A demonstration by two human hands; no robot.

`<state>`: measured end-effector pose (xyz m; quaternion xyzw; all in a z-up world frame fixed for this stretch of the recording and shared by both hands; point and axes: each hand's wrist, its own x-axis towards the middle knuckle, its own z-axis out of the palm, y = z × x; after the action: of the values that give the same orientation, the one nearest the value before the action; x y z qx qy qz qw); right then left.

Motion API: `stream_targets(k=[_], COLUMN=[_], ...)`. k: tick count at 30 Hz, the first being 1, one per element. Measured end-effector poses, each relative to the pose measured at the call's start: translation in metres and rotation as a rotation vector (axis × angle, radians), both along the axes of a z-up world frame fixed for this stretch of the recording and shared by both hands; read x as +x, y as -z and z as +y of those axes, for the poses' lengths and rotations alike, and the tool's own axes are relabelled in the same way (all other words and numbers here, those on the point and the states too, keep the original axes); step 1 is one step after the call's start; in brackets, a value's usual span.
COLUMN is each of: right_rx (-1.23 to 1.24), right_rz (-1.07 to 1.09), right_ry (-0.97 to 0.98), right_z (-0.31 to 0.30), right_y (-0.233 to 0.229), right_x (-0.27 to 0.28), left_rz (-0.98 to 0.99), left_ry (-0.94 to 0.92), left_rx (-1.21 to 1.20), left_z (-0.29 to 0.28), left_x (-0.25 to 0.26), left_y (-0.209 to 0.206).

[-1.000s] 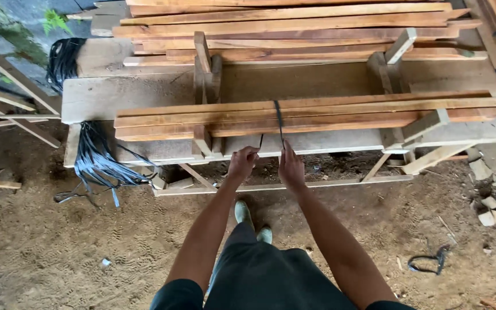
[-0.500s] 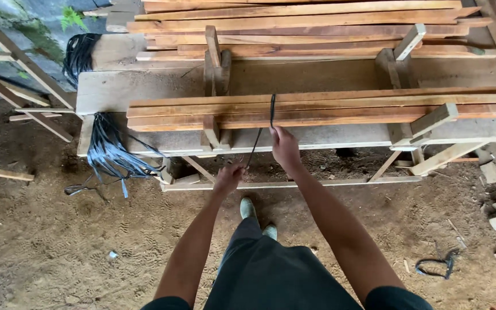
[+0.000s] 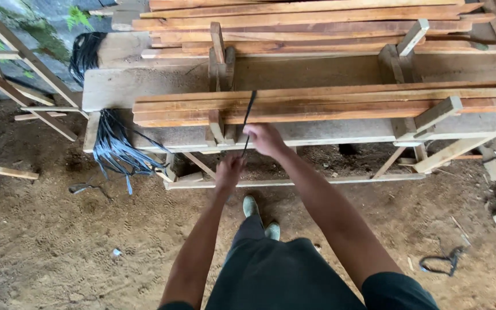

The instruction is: Bundling thin wooden planks together using black straps.

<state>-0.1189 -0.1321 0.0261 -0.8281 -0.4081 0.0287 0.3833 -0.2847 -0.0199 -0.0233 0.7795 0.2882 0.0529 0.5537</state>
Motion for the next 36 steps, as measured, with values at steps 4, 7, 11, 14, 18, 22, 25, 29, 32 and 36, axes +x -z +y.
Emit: stream_targets(k=[4,7,11,14,18,22,25,29,32,36], right_rx=[-0.138,-0.215,-0.257,-0.272,-0.116,-0.063,-0.098,0.137,-0.052,0.109], right_rz=[0.043,-0.027,-0.206,-0.322,-0.573,-0.511,-0.359,0.1,0.428,0.415], right_ry=[-0.098,-0.093,-0.112,-0.121,-0.093,-0.223,-0.298,-0.392,-0.242,-0.121], right_z=[-0.023,-0.052,-0.075,-0.071,-0.054,-0.043,-0.036,-0.031,-0.027,-0.005], right_y=[0.033,0.027,0.007,-0.004,0.007,-0.039,-0.065,-0.102,-0.063,-0.055], right_x=[-0.01,-0.005,0.005,-0.005,-0.002,-0.019,-0.006,0.013,0.055,0.081], left_rz=[-0.1,-0.09,-0.147,-0.185,-0.224,-0.221,-0.237,-0.333,-0.262,-0.159], left_ry=[0.047,0.093,0.069,0.063,0.046,0.092,0.133,0.089,0.085,0.03], left_rx=[-0.009,-0.071,-0.132,-0.123,-0.04,-0.021,-0.126,-0.47,-0.314,-0.249], left_z=[-0.012,-0.013,-0.017,-0.019,-0.014,-0.003,0.004,0.012,0.019,0.026], left_x=[0.035,0.051,0.044,0.035,0.022,0.023,0.045,0.074,0.093,0.127], left_y=[-0.032,0.0,0.018,0.036,0.001,-0.027,-0.038,-0.057,-0.077,-0.116])
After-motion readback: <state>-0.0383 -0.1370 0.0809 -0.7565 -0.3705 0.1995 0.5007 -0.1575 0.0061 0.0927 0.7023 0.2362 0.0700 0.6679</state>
